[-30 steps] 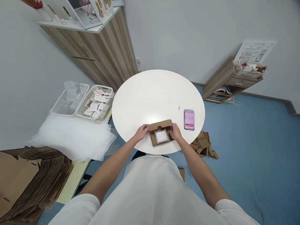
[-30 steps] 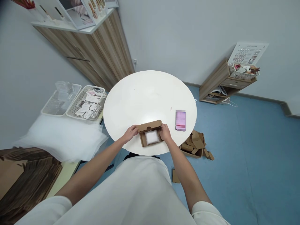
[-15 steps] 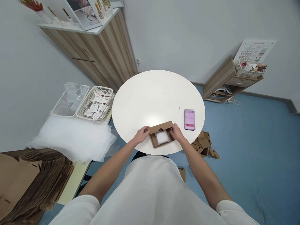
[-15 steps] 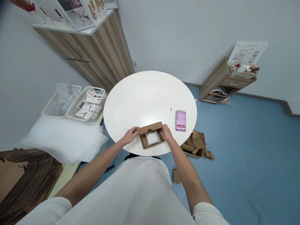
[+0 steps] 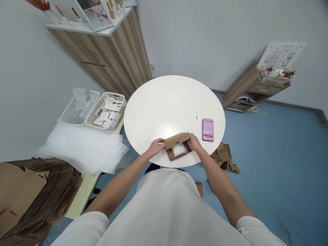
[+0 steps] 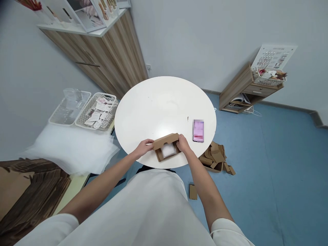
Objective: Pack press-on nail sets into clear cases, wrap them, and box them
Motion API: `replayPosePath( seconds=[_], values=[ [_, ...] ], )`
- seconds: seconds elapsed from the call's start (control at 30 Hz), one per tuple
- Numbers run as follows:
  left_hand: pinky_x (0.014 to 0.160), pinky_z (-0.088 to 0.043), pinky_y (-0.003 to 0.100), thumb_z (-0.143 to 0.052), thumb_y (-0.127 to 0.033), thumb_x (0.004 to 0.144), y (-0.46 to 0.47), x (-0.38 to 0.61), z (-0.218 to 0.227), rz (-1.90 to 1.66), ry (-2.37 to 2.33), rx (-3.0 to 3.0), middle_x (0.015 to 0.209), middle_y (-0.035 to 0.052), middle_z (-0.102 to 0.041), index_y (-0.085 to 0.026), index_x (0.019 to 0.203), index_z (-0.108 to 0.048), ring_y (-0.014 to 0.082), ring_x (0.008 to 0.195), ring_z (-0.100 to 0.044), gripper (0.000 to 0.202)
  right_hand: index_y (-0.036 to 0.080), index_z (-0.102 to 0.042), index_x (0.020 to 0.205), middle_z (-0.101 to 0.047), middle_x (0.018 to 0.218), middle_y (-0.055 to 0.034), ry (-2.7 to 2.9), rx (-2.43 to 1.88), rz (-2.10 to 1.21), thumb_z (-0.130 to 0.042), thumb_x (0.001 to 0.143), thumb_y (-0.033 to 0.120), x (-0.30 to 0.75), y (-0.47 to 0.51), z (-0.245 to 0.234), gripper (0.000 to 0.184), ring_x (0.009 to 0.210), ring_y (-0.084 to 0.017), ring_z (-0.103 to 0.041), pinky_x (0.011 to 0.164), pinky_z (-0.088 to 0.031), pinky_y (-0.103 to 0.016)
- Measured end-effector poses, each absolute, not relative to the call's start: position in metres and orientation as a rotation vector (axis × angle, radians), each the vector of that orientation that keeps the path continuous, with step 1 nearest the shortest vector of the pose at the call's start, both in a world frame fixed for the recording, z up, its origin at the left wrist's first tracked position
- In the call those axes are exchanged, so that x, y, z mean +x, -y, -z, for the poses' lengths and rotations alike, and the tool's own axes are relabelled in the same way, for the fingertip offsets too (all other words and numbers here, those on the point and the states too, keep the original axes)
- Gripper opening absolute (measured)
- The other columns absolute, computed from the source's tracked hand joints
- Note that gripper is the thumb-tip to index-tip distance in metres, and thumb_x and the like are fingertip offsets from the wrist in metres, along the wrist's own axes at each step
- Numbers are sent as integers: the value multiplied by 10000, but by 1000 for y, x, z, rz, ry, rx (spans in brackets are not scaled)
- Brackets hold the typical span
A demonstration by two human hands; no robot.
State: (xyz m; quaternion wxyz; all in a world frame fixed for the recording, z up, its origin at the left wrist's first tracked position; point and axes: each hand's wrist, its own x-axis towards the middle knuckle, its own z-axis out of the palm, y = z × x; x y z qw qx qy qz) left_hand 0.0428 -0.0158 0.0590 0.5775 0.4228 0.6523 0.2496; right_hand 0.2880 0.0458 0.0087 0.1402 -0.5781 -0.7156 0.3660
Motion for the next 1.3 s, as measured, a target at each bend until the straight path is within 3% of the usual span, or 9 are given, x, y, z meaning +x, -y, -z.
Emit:
replayPosePath(
  seconds=[0.1, 0.23, 0.4, 0.53, 0.63, 0.8, 0.97, 1.07, 1.3],
  values=[
    [779, -462, 341, -564, -282, 662, 26, 44, -53, -498, -1580, 1096, 948, 55, -628, -216, 1035, -557, 204, 842, -596, 380, 229, -515, 1086, -525, 993, -58, 2005, -1584, -1183, -464, 683, 53, 290, -44, -12, 443, 925, -186, -512, 756, -454, -313],
    [790, -468, 329, -571, -272, 642, 35, 49, -42, -552, -1621, 1274, 1092, 71, -560, -210, 1045, -555, 208, 896, -579, 408, 273, -417, 1232, -478, 1188, -58, 1840, -1436, -1531, -504, 671, 90, 302, -36, -22, 597, 1065, -195, -478, 836, -448, -341],
    [959, -365, 366, -534, -295, 686, 43, 50, -34, -592, -1611, 1555, 1168, 75, -499, -216, 1095, -533, 232, 1095, -472, 417, 292, -285, 1314, -371, 1324, -89, 1666, -1339, -1819, -578, 663, 157, 316, -19, -34, 727, 1174, -233, -411, 877, -426, -370],
    [1028, -269, 416, -661, -405, 587, 57, 53, -29, -510, -1607, 1694, 1368, 119, -270, -191, 1252, -380, 299, 1255, -277, 753, 296, -186, 1336, -261, 1381, -104, 1723, -1305, -1790, -682, 596, 221, 307, -5, -31, 894, 1199, -239, -370, 856, -444, -368],
    [1030, -264, 436, -752, -404, 459, 66, 58, -23, -449, -1583, 1768, 1424, 131, -135, -190, 1303, -278, 331, 1287, -192, 992, 267, -214, 1322, -329, 1337, -106, 1854, -1301, -1629, -673, 602, 204, 299, 1, -24, 855, 1181, -223, -382, 881, -426, -373],
    [1022, -281, 451, -706, -317, 548, 64, 59, -10, -502, -1585, 1893, 1405, 146, -202, -171, 1295, -270, 316, 1289, -200, 877, 251, -275, 1296, -379, 1303, -99, 2018, -1348, -1321, -587, 682, 198, 298, 5, -15, 690, 1181, -220, -386, 951, -360, -409],
    [1014, -299, 468, -679, -325, 584, 55, 51, -3, -581, -1531, 2028, 1355, 153, -294, -153, 1271, -310, 316, 1270, -248, 798, 242, -337, 1250, -270, 1381, -97, 2028, -1264, -1230, -579, 680, 200, 297, 4, -13, 621, 1260, -238, -293, 999, -311, -420],
    [1002, -315, 475, -668, -344, 599, 51, 45, -1, -615, -1493, 2055, 1351, 149, -297, -165, 1279, -301, 315, 1257, -274, 793, 252, -356, 1224, -321, 1349, -95, 1993, -1240, -1271, -587, 682, 231, 295, 0, -15, 589, 1198, -231, -384, 963, -356, -413],
    [998, -304, 479, -709, -380, 540, 35, 34, -4, -597, -1428, 2015, 1358, 140, -251, -199, 1286, -281, 321, 1243, -273, 879, 282, -311, 1234, -139, 1409, -120, 1984, -1311, -1441, -714, 553, 318, 294, -22, -19, 793, 997, -199, -496, 805, -458, -377]
  ],
)
